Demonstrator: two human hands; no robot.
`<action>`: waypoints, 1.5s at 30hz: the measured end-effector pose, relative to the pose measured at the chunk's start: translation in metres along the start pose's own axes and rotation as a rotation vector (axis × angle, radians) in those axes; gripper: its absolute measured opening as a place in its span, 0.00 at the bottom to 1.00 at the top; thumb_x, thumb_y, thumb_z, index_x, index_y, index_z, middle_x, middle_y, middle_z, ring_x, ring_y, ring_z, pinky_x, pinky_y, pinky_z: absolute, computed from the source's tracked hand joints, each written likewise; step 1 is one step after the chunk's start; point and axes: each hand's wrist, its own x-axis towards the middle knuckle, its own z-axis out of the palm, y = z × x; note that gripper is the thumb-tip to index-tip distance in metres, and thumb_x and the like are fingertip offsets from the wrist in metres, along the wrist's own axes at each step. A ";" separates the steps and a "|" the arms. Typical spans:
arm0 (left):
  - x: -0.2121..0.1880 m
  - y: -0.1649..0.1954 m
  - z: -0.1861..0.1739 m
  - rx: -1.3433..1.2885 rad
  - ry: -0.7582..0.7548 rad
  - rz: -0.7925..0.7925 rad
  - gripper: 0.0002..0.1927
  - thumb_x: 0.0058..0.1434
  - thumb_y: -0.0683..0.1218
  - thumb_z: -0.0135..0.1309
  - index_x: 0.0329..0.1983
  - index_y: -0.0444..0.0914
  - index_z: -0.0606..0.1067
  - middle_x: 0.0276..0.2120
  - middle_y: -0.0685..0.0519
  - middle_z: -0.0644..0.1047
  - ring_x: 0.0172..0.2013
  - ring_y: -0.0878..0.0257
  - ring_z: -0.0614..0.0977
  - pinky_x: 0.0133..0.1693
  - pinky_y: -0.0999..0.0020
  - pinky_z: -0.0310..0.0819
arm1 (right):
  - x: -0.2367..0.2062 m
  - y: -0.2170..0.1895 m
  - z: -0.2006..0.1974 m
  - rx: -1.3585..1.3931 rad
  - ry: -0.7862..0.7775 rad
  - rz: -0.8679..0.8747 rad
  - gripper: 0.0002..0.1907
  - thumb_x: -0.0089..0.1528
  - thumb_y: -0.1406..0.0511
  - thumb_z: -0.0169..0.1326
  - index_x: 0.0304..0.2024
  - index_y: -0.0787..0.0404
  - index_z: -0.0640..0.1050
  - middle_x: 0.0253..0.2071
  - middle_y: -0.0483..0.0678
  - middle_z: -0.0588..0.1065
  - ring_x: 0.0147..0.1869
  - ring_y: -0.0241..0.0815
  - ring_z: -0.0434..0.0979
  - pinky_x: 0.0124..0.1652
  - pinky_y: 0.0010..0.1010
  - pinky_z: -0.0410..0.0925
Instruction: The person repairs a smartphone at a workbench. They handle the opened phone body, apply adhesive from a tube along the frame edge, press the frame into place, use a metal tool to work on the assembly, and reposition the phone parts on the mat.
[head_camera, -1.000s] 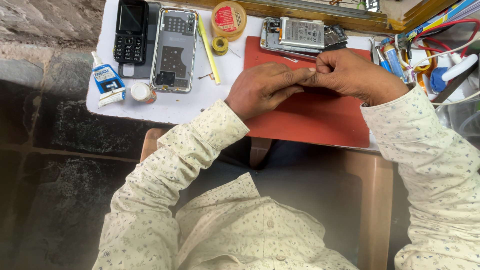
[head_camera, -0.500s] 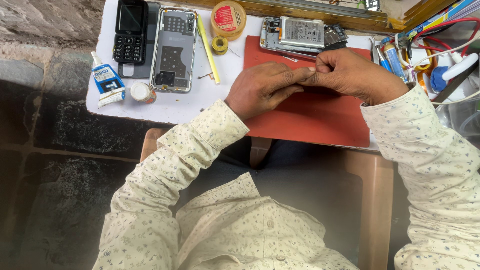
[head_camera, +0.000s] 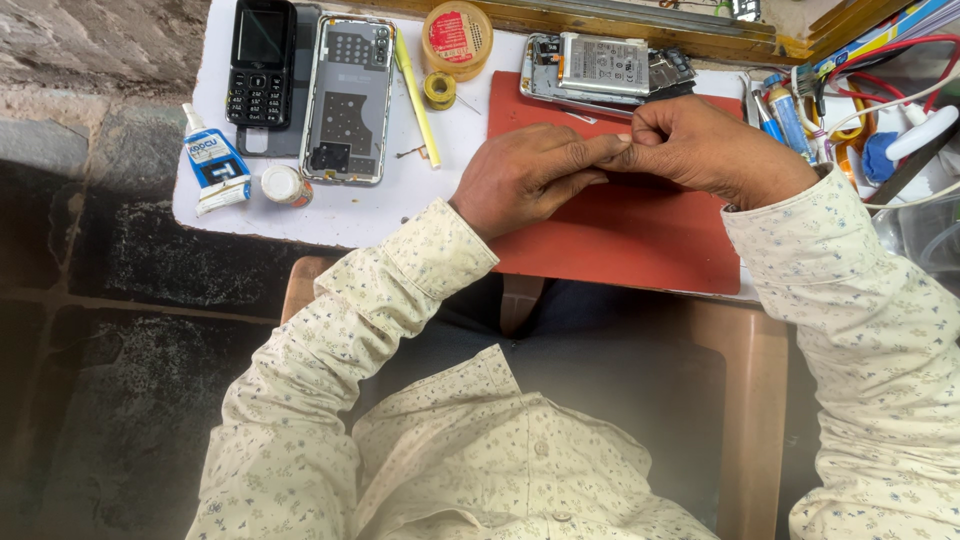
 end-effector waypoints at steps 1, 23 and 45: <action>0.000 0.000 0.000 0.000 0.000 -0.001 0.25 0.65 0.43 0.64 0.65 0.49 0.72 0.36 0.55 0.79 0.39 0.57 0.82 0.41 0.62 0.78 | 0.000 0.000 0.000 -0.006 0.003 0.005 0.25 0.63 0.51 0.59 0.23 0.56 0.63 0.20 0.36 0.59 0.25 0.28 0.53 0.22 0.26 0.49; -0.002 -0.002 0.002 0.015 -0.009 -0.016 0.26 0.65 0.44 0.64 0.66 0.50 0.72 0.36 0.55 0.78 0.39 0.58 0.81 0.40 0.62 0.77 | 0.000 0.000 0.000 0.029 -0.009 0.025 0.24 0.63 0.52 0.58 0.23 0.56 0.64 0.20 0.36 0.59 0.25 0.28 0.53 0.22 0.26 0.48; -0.004 -0.014 0.008 -0.096 0.055 -0.256 0.35 0.73 0.51 0.60 0.76 0.49 0.56 0.41 0.53 0.83 0.39 0.56 0.86 0.41 0.61 0.80 | -0.061 0.027 -0.004 0.180 0.203 -0.344 0.21 0.65 0.64 0.59 0.58 0.66 0.74 0.53 0.45 0.75 0.58 0.32 0.73 0.57 0.26 0.66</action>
